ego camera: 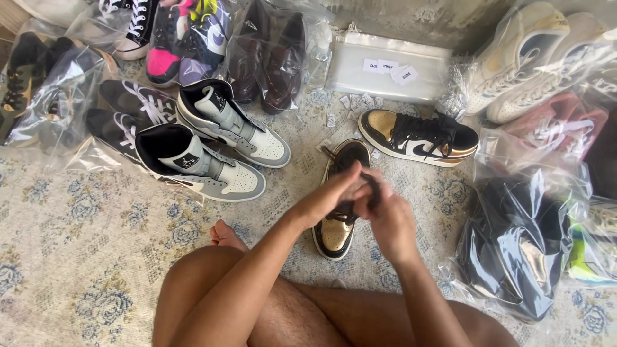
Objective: The person sits on a rug surrounded by various shoes and laces a black and gold sneaker. They thread the laces through the eyelets, pull them tight, and tie a knot.
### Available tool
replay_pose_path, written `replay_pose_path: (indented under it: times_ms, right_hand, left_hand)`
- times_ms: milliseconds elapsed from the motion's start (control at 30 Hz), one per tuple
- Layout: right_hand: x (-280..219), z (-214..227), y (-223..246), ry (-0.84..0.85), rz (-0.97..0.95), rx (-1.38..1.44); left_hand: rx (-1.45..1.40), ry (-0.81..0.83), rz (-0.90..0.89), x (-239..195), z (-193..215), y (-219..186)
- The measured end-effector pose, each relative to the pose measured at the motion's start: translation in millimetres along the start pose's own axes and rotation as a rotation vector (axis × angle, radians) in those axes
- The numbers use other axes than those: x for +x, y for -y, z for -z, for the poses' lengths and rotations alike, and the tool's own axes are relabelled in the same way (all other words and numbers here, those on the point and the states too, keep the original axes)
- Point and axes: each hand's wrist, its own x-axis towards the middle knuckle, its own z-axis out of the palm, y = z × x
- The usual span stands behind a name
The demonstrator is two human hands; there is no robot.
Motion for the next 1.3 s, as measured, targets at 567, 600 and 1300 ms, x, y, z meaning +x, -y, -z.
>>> replay_pose_path:
  times_ms: [567, 600, 1300]
  right_hand:
    - [69.4, 20.1, 137.4, -0.207, -0.122, 0.089]
    - [69.0, 12.6, 148.0, -0.245, -0.087, 0.037]
    - [18.7, 0.3, 95.4, -0.125, 0.029, -0.509]
  left_hand:
    - [0.894, 0.177, 0.165, -42.6, -25.3, 110.7]
    - [1.039, 0.213, 0.195, -37.3, -23.2, 135.1]
    - [0.132, -0.178, 0.076, -66.8, -62.0, -52.3]
